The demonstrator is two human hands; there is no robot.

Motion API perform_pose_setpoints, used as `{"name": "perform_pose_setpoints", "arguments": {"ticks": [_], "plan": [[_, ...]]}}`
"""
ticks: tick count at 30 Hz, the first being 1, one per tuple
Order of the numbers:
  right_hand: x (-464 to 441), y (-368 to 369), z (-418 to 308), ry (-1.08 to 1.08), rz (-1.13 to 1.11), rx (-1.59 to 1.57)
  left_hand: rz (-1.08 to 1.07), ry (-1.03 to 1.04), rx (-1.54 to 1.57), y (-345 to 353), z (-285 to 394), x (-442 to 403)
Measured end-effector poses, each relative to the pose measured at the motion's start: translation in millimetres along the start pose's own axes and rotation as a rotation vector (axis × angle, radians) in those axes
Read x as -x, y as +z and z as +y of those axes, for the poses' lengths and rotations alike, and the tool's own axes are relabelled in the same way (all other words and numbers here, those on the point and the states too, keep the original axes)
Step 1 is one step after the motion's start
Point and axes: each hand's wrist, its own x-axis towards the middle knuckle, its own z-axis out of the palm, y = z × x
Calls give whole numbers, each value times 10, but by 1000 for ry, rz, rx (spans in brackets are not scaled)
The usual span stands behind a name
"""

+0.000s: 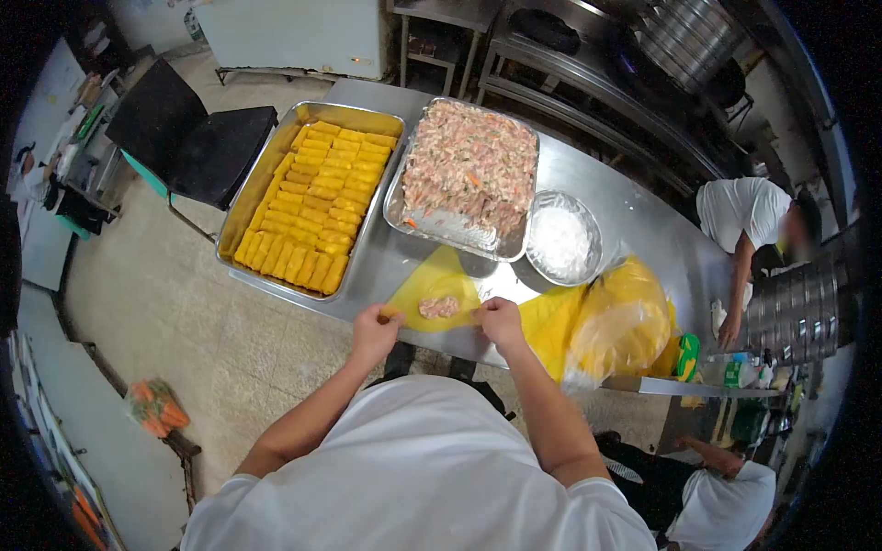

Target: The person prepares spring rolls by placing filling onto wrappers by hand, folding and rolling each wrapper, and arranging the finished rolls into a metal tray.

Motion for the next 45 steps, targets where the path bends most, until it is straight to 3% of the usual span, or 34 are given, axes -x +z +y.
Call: {"name": "perform_pose_setpoints", "arguments": {"ticks": [2, 5, 8, 11, 14, 17, 20, 24, 30, 33, 38, 44, 45], "plan": [[122, 45, -93, -9, 14, -87, 1, -47, 52, 51, 193, 77], [307, 132, -167, -41, 0, -221, 97, 384, -167, 240, 213, 113], [372, 195, -141, -191, 34, -115, 73, 652, -280, 489, 360, 98], [394, 201, -100, -434, 103, 46, -199, 609, -534, 728, 282, 38], [386, 177, -110, -698, 122, 218, -279, 611, -611, 700, 371, 97], [440, 192, -264, -853, 70, 345, -289, 585, -391, 644, 344, 102], [391, 278, -239, -918, -65, 509, -287, 382, -257, 613, 277, 108], [338, 326, -177, -1037, -91, 676, -282, 442, -94, 514, 185, -13], [424, 295, -171, -952, -54, 500, -447, 621, -412, 445, 312, -614], [557, 333, -157, -888, 135, 301, -437, 670, -568, 433, 569, -744], [632, 328, -28, -532, 192, 45, -539, 868, -570, 529, 540, -783], [621, 376, -68, -620, 169, 84, -375, 774, -380, 435, 583, -768], [611, 393, -101, -662, 161, 117, -431, 651, -394, 410, 556, -721]]}}
